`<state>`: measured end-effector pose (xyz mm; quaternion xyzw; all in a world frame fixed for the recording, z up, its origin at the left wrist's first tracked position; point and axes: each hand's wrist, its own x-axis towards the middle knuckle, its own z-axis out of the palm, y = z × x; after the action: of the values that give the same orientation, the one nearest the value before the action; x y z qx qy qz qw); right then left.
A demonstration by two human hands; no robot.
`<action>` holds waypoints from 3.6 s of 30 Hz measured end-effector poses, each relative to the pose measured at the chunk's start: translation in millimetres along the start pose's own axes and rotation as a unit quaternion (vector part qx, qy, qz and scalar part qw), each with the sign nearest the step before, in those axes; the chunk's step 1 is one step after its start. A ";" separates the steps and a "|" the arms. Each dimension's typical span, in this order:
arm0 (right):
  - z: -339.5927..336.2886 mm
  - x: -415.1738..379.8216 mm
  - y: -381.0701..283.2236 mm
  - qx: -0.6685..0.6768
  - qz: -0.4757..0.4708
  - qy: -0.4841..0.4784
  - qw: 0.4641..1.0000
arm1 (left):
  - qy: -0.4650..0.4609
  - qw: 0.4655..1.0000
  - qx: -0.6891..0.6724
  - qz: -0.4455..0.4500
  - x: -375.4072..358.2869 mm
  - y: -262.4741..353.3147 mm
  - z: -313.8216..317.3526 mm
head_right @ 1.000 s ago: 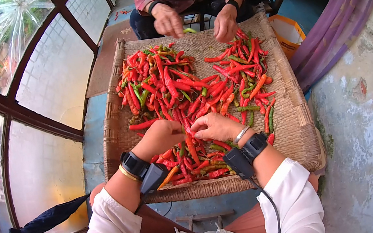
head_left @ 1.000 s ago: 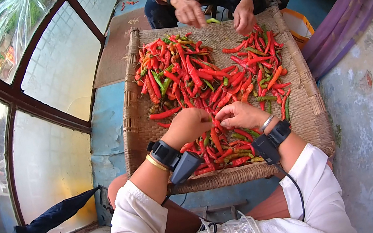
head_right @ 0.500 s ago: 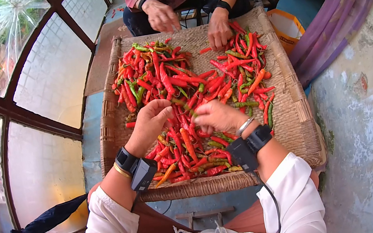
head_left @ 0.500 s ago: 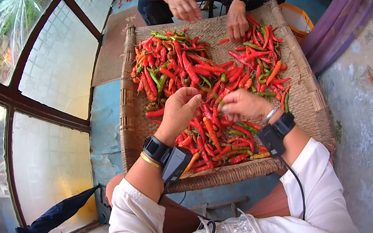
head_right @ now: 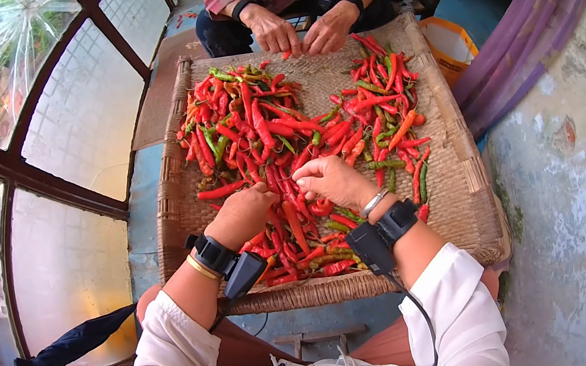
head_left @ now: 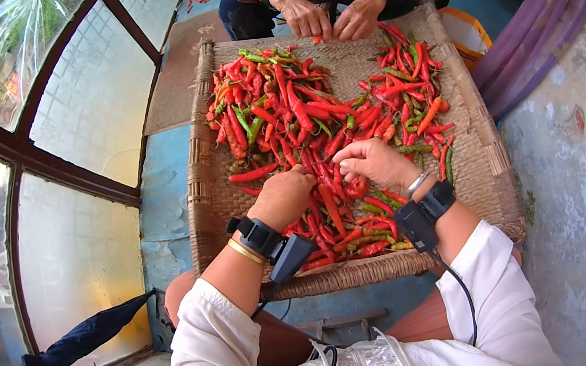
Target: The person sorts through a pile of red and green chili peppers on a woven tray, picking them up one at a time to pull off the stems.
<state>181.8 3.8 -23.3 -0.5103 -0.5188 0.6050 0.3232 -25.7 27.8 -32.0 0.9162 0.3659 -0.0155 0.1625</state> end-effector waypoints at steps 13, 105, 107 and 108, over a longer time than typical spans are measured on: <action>12.3 -3.7 5.6 -0.045 -0.079 -0.052 0.995 | 0.119 0.976 -0.180 0.037 3.4 8.9 -34.2; -11.0 -4.5 2.5 0.197 0.045 0.075 0.976 | 0.016 0.983 -0.121 -0.140 4.4 -9.8 1.3; -10.8 -2.8 3.4 0.190 0.042 0.067 0.979 | 0.055 0.984 -0.136 -0.105 8.4 -18.2 13.4; -10.5 -3.4 5.1 0.185 0.039 0.062 0.980 | 0.091 0.982 -0.149 -0.067 7.8 -17.4 15.8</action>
<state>193.4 2.5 -26.6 -0.4982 -0.3561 0.6697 0.4202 -30.3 40.0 -53.1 0.8528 0.4377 0.1123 0.2620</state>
